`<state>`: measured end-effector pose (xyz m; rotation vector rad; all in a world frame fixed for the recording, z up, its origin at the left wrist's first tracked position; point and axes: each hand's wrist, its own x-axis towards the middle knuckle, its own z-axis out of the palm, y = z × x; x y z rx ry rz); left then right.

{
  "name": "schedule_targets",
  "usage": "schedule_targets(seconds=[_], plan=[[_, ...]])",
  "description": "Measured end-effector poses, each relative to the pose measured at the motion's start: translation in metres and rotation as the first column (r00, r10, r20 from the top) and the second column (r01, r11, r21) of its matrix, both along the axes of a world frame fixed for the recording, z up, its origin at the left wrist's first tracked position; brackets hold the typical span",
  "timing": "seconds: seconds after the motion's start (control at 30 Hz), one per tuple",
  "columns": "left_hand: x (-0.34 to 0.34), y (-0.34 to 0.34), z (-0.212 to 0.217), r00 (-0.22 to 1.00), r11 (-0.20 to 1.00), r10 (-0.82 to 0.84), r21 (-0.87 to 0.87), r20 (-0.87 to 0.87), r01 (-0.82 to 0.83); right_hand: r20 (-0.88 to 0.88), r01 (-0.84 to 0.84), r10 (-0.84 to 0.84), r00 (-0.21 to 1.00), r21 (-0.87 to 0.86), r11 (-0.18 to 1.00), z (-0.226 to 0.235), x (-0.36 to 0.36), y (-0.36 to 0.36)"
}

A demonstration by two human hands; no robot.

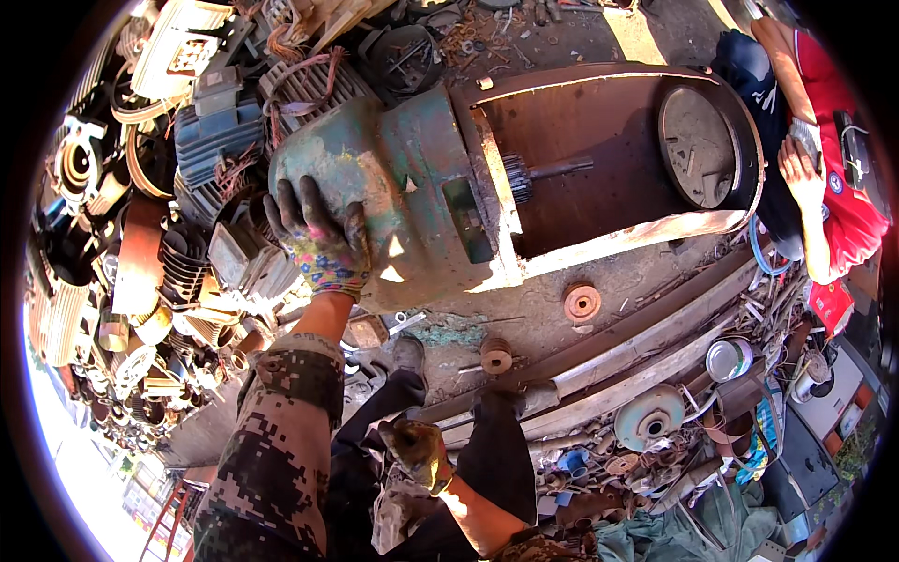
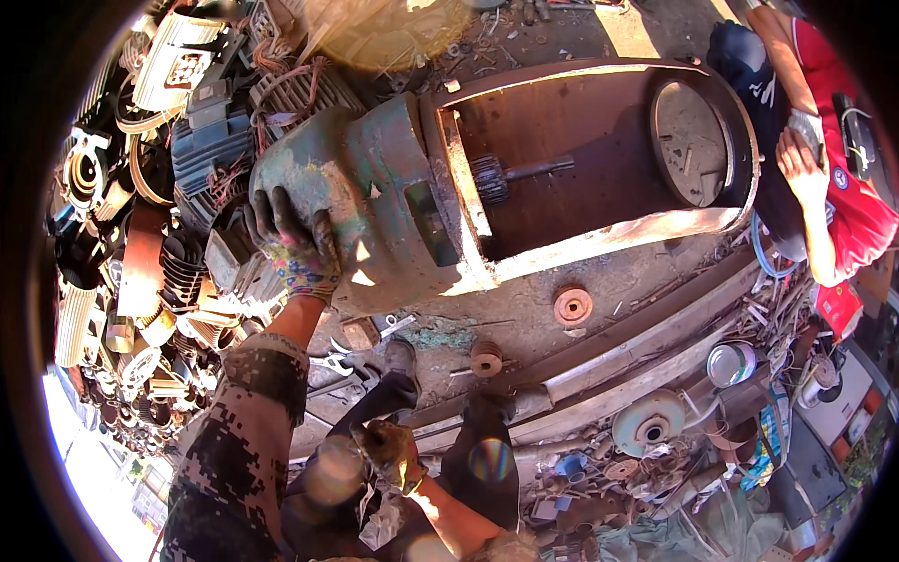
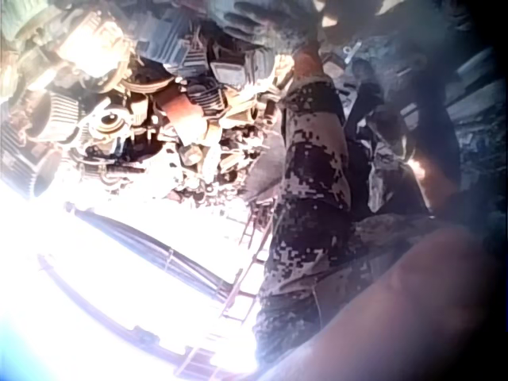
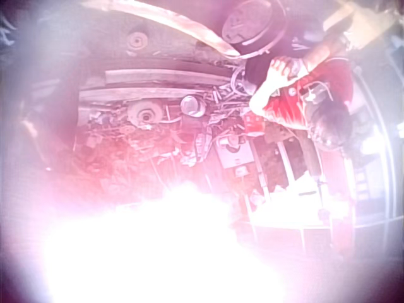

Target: The person sits on the ground in a scrapyard and uses a wrench to loosen and remove bolts from a large green metal housing. They separate the housing into two pieces and place the removed bolts on the ground.

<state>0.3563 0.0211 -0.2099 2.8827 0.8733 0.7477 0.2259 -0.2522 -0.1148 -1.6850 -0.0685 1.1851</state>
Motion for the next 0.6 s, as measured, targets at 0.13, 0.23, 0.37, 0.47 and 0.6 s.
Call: schedule_targets(seconds=[0.13, 0.23, 0.37, 0.47, 0.6], plan=[[-0.0014, 0.0009, 0.0003, 1.000, 1.000, 0.001, 0.001, 0.006, -0.001, -0.146, -0.120, 0.110, 0.983, -0.064, 0.991, 0.0027, 0.0081, -0.0018], [-0.0012, 0.0008, 0.0006, 1.000, 1.000, 0.003, 0.001, 0.004, -0.003, -0.033, 0.001, -0.001, 0.999, -0.004, 1.000, 0.0012, 0.0037, -0.0001], [-0.0008, 0.0009, 0.0017, 1.000, 1.000, 0.003, 0.005, -0.017, -0.003, -0.113, 0.037, -0.037, 0.993, -0.005, 0.999, -0.0019, 0.0007, -0.0009], [-0.0007, 0.0023, 0.0002, 1.000, 1.000, -0.022, 0.015, 0.005, 0.022, -0.050, 0.036, -0.035, 0.998, 0.018, 0.999, -0.0003, 0.0040, -0.0009], [-0.0011, 0.0027, -0.0020, 1.000, 0.999, -0.025, 0.021, 0.018, 0.025, -0.108, 0.074, -0.069, 0.992, 0.045, 0.996, -0.0040, 0.0027, -0.0014]])
